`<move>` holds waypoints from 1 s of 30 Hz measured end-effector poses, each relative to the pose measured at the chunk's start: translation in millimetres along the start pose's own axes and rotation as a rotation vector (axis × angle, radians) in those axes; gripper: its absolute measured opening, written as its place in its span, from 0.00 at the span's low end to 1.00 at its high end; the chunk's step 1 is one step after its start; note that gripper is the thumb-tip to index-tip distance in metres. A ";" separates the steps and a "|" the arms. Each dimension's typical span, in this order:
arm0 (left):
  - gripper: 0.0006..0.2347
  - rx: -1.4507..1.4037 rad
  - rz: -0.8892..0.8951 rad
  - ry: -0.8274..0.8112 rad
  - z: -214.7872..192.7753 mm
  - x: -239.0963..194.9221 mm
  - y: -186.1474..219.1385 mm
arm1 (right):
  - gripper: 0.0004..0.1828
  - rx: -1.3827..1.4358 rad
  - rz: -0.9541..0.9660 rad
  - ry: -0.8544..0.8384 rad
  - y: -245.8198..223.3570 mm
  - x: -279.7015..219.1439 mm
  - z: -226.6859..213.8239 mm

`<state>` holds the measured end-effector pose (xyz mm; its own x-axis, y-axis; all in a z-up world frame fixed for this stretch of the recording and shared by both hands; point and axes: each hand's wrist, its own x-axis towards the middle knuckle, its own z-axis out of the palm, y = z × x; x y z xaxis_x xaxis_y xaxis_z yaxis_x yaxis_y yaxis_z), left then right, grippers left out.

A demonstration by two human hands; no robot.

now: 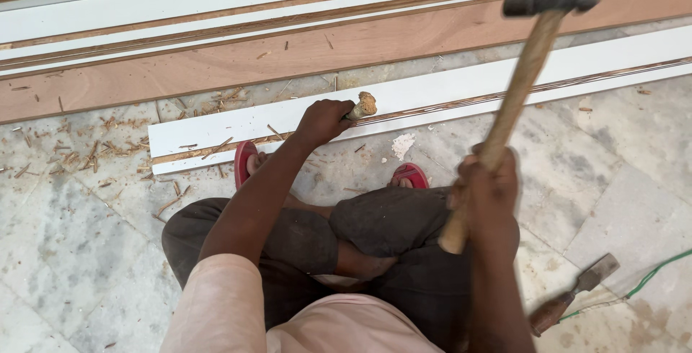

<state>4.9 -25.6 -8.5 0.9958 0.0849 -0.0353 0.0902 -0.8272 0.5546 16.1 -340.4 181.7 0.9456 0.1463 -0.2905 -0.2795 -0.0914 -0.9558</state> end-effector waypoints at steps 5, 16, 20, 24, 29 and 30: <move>0.10 0.131 -0.062 -0.143 18.7 -1.8 -19.4 | 0.10 -0.245 0.302 -0.426 89.8 -20.4 43.9; 0.18 -0.088 -0.027 0.204 -41.2 -30.9 -37.4 | 0.09 -0.062 0.175 -0.251 45.5 3.7 27.9; 0.12 -0.150 0.039 0.328 -51.9 -52.9 -35.1 | 0.09 -0.013 0.236 -0.221 52.1 15.5 21.8; 0.11 -0.364 -0.228 0.292 -59.6 -75.4 -31.8 | 0.13 -0.039 0.435 -0.315 72.2 26.5 36.6; 0.05 -0.796 -0.166 0.488 -63.1 -83.9 -49.8 | 0.12 -0.014 0.672 -0.400 80.4 38.2 64.8; 0.05 -0.847 -0.184 0.520 -64.8 -82.2 -54.9 | 0.12 -0.002 0.728 -0.390 82.4 41.7 71.8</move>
<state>-83.0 48.8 17.8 0.8183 0.5699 0.0747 -0.0018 -0.1274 0.9918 20.5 -271.1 87.6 0.4020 0.3814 -0.8324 -0.7994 -0.2971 -0.5222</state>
